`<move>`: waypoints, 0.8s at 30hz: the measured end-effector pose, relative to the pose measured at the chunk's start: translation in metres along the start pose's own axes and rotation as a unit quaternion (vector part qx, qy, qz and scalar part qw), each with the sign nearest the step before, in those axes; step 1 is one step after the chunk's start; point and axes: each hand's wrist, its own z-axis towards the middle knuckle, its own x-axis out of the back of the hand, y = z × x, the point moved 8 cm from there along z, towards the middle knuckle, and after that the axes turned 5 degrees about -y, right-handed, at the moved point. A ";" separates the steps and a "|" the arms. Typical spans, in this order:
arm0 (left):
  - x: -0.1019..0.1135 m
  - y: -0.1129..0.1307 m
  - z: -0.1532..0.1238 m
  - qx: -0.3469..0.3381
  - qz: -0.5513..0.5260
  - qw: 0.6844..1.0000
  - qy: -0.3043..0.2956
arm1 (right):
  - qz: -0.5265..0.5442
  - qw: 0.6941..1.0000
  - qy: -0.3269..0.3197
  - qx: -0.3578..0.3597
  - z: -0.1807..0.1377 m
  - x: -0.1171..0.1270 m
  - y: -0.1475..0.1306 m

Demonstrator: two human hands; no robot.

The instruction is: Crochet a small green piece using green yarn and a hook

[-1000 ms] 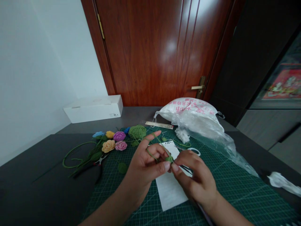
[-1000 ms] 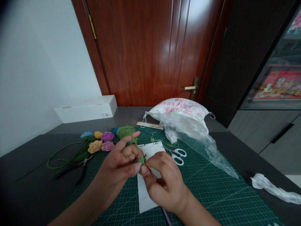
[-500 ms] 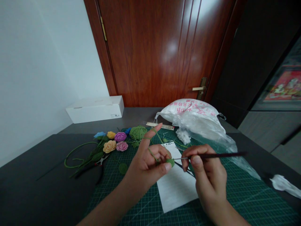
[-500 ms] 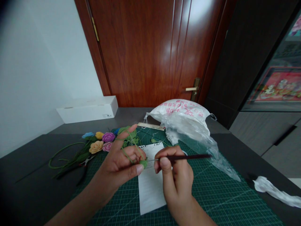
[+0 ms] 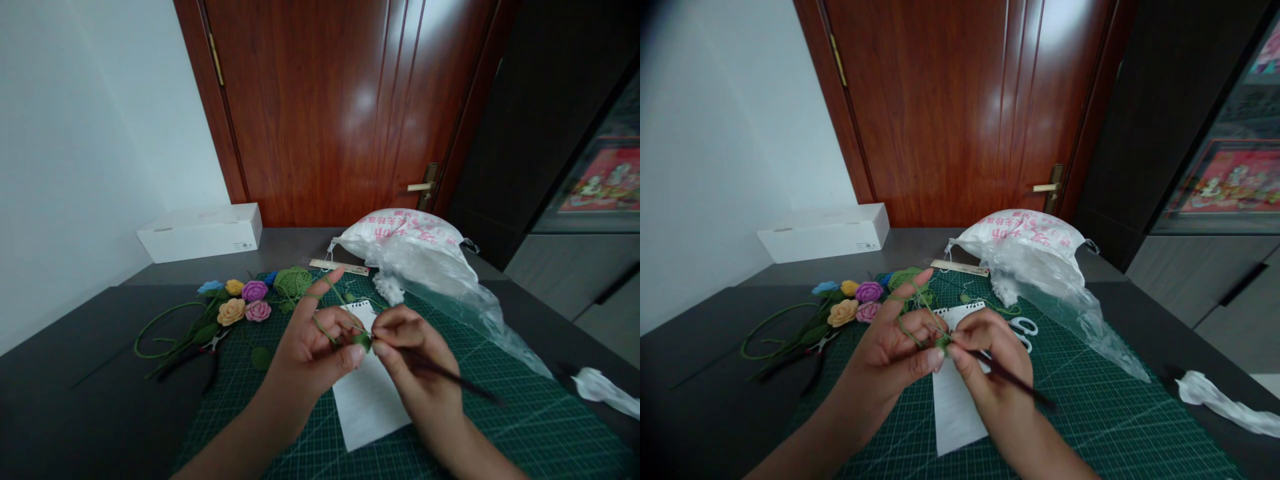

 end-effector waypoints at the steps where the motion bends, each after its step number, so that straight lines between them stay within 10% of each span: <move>1: 0.000 -0.002 -0.001 0.004 -0.011 1.000 0.018 | -0.083 0.995 -0.007 0.055 -0.001 0.000 -0.010; 6: -0.006 -0.021 -0.004 0.097 -0.132 0.986 0.017 | -0.141 0.976 -0.001 0.169 -0.007 -0.002 -0.027; 15: -0.008 -0.010 0.001 0.092 -0.145 0.983 -0.070 | 0.231 0.972 0.023 -0.024 0.000 -0.006 0.009; 24: -0.004 -0.008 0.002 0.055 -0.059 0.995 -0.063 | 0.242 0.965 0.008 -0.103 0.000 -0.013 0.017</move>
